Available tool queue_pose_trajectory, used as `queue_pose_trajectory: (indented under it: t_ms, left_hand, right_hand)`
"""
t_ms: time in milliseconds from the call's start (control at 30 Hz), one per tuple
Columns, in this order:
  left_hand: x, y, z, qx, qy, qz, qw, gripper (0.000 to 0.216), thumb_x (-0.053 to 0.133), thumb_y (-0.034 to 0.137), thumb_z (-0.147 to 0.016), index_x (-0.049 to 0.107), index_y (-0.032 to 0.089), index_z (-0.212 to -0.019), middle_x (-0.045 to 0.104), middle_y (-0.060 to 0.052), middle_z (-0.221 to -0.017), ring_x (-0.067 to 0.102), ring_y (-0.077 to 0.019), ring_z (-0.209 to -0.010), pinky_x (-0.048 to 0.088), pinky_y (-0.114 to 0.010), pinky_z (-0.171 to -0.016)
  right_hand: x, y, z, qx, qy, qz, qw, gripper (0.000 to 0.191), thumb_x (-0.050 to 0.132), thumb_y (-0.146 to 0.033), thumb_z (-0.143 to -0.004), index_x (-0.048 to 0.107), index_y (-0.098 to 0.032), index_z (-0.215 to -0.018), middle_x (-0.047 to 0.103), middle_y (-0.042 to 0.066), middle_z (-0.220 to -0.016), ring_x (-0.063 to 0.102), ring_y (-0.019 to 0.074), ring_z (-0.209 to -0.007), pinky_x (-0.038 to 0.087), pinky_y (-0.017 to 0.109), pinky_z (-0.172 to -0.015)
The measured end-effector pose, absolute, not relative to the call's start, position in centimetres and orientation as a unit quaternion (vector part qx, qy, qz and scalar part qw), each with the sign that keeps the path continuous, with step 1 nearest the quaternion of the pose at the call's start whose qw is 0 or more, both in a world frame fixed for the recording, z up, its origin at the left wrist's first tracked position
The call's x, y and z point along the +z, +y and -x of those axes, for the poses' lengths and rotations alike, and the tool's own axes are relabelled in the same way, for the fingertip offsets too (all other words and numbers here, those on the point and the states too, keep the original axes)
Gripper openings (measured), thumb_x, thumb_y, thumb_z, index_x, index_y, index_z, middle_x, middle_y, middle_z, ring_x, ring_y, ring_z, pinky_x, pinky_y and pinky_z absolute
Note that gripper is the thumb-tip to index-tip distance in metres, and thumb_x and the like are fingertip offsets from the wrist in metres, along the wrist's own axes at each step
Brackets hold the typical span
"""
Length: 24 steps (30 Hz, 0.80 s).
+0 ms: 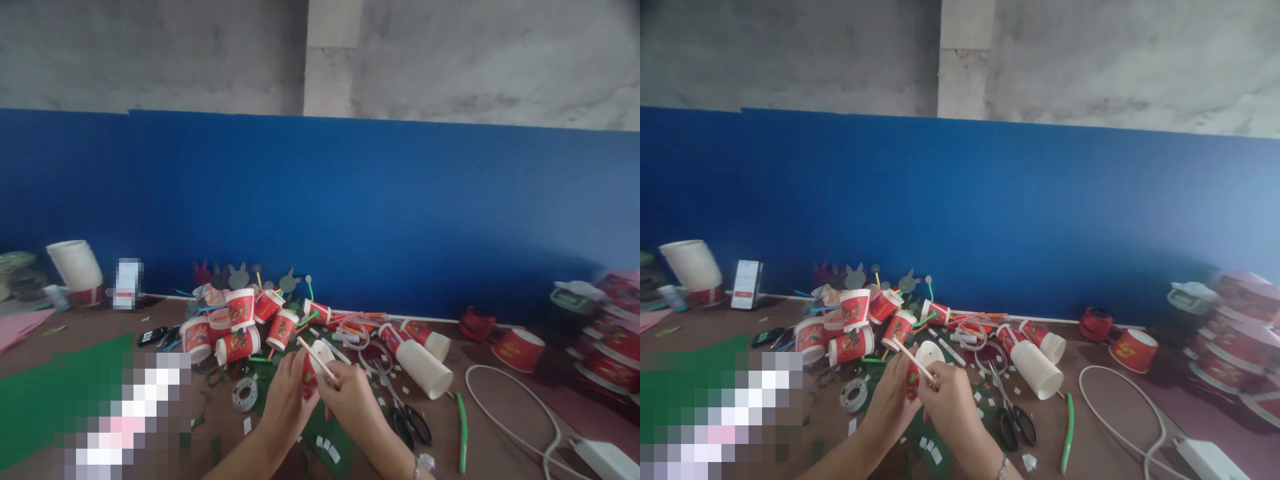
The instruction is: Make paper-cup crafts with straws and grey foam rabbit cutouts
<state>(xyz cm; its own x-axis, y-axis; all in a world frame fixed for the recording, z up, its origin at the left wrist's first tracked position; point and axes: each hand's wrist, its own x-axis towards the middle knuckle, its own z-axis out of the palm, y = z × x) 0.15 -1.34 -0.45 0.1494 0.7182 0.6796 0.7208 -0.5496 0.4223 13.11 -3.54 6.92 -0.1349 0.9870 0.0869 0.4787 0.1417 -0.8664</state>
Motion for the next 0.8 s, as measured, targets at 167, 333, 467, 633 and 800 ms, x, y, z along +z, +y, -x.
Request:
queue_pose_trajectory:
  t_ms: [167, 333, 467, 633, 800]
  left_hand:
    - [-0.17, -1.44, -0.15, -0.434, -0.481, 0.762, 0.001, 0.066, 0.06, 0.006, -0.067, 0.033, 0.017, -0.126, 0.056, -0.01, -0.102, 0.057, -0.0254, -0.098, 0.051, -0.041, -0.083]
    - [-0.26, -1.43, -0.21, -0.43, -0.475, 0.767, 0.01, 0.063, 0.059, 0.004, -0.065, 0.036, 0.017, -0.122, 0.057, -0.01, -0.103, 0.057, -0.0257, -0.1, 0.051, -0.041, -0.083]
    - [-0.27, -1.49, -0.36, -0.435, -0.474, 0.765, 0.004, 0.065, 0.058, 0.003, -0.064, 0.036, 0.019, -0.123, 0.057, -0.009, -0.103, 0.058, -0.0245, -0.099, 0.052, -0.04, -0.082]
    - [-0.16, -1.58, -0.44, -0.445, -0.477, 0.758, -0.01, 0.07, 0.059, 0.005, -0.066, 0.032, 0.02, -0.129, 0.056, -0.009, -0.103, 0.059, -0.0237, -0.096, 0.053, -0.038, -0.081]
    - [-0.37, -1.42, -0.39, -0.452, -0.477, 0.753, -0.035, 0.072, 0.056, 0.004, -0.067, 0.028, 0.02, -0.132, 0.055, -0.008, -0.104, 0.058, -0.0227, -0.095, 0.053, -0.038, -0.081]
  right_hand:
    - [6.71, -3.41, -13.2, 0.344, -0.672, 0.553, 0.353, 0.02, 0.047, -0.026, -0.075, 0.053, -0.017, -0.058, 0.046, -0.005, -0.036, 0.049, 0.0103, -0.032, 0.031, 0.016, -0.036]
    - [6.51, -3.37, -13.13, 0.329, -0.67, 0.57, 0.343, 0.019, 0.046, -0.025, -0.074, 0.05, -0.018, -0.056, 0.044, -0.005, -0.035, 0.051, 0.0112, -0.033, 0.031, 0.016, -0.036]
    - [6.5, -3.43, -13.19, 0.335, -0.672, 0.566, 0.34, 0.017, 0.045, -0.021, -0.071, 0.049, -0.019, -0.054, 0.045, -0.006, -0.034, 0.048, 0.0102, -0.032, 0.031, 0.017, -0.037]
    - [6.8, -3.37, -13.32, 0.375, -0.664, 0.541, 0.355, 0.013, 0.044, -0.015, -0.067, 0.051, -0.018, -0.057, 0.047, -0.006, -0.035, 0.048, 0.0095, -0.034, 0.03, 0.017, -0.038]
    - [6.55, -3.12, -13.14, 0.425, -0.645, 0.521, 0.362, 0.012, 0.047, -0.023, -0.073, 0.051, -0.018, -0.063, 0.049, -0.007, -0.037, 0.05, 0.0105, -0.035, 0.032, 0.017, -0.039]
